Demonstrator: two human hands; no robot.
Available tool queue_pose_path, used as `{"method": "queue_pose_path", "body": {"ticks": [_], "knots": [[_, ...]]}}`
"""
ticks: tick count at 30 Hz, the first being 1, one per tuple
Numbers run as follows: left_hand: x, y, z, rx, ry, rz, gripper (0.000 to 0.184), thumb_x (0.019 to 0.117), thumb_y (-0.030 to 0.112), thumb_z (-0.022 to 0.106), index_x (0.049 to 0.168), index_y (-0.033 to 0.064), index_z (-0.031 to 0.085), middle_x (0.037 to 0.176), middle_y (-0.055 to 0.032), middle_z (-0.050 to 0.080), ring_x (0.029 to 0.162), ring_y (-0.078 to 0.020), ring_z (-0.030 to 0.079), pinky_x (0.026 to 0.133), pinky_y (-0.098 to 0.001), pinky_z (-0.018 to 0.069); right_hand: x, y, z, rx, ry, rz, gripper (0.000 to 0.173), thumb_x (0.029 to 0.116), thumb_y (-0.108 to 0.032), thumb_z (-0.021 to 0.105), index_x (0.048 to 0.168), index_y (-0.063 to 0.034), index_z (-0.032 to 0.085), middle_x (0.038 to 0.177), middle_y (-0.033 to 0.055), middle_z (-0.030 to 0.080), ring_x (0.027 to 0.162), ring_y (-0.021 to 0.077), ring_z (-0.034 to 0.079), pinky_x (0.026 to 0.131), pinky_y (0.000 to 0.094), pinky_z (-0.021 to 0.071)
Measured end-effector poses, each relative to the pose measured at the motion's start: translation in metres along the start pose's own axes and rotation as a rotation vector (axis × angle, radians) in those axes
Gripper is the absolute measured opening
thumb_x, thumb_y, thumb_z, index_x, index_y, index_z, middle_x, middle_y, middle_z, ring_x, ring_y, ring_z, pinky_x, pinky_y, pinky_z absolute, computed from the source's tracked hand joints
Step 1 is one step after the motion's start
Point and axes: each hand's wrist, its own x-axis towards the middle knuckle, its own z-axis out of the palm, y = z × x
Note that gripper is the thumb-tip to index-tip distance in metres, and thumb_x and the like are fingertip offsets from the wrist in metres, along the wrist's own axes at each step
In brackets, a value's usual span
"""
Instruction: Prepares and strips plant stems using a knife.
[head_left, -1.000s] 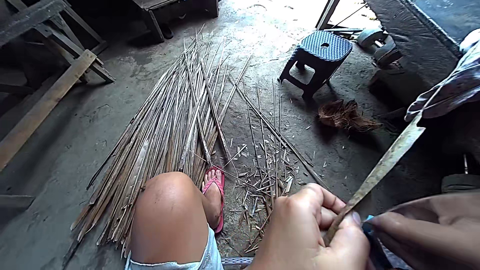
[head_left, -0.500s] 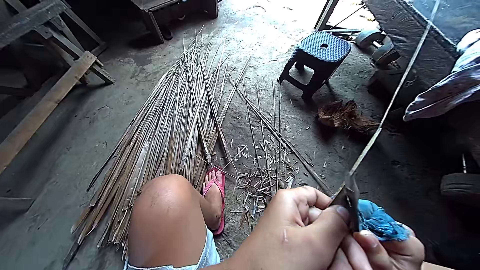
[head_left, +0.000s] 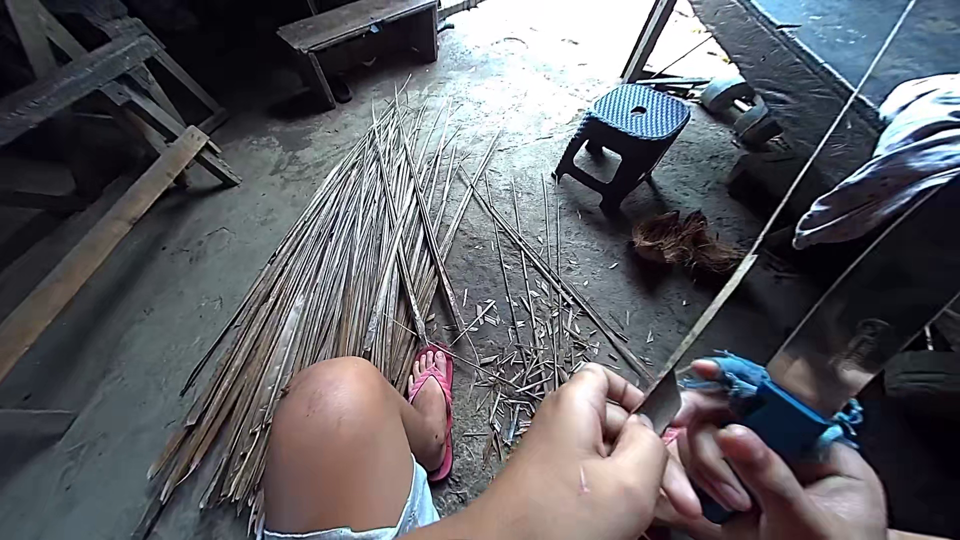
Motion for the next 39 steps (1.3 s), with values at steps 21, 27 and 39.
{"method": "queue_pose_path", "body": {"ticks": [21, 27, 39], "knots": [[0.004, -0.006, 0.004, -0.025, -0.007, 0.146, 0.018, 0.1069, 0.002, 0.039, 0.097, 0.0074, 0.053, 0.058, 0.0124, 0.050, 0.046, 0.0090, 0.040, 0.044, -0.0083, 0.0334, -0.002, 0.014, -0.001, -0.526, -0.153, -0.294, 0.028, 0.1055, -0.027, 0.052, 0.090, -0.0051, 0.059, 0.064, -0.0027, 0.057, 0.061, -0.0082, 0.053, 0.059, 0.0108, 0.0461], [-0.001, -0.002, 0.007, -0.077, -0.030, 0.185, 0.019, 0.1061, 0.001, 0.038, 0.097, 0.0067, 0.054, 0.060, 0.0121, 0.049, 0.046, 0.0090, 0.039, 0.044, -0.0082, 0.0338, 0.002, 0.020, 0.004, -0.573, -0.085, -0.403, 0.029, 0.1050, -0.027, 0.051, 0.086, -0.0060, 0.057, 0.067, -0.0051, 0.057, 0.066, -0.0147, 0.053, 0.066, 0.0042, 0.0450], [-0.006, 0.005, -0.004, -0.403, -0.177, -0.063, 0.036, 0.1103, 0.010, 0.025, 0.088, 0.0126, 0.052, 0.051, 0.0120, 0.044, 0.040, 0.0076, 0.039, 0.039, -0.0078, 0.0327, 0.017, 0.048, -0.002, -0.822, 0.053, -0.538, 0.034, 0.0961, -0.028, 0.051, 0.071, -0.0055, 0.055, 0.060, -0.0015, 0.056, 0.062, -0.0106, 0.053, 0.061, 0.0061, 0.0416]]}}
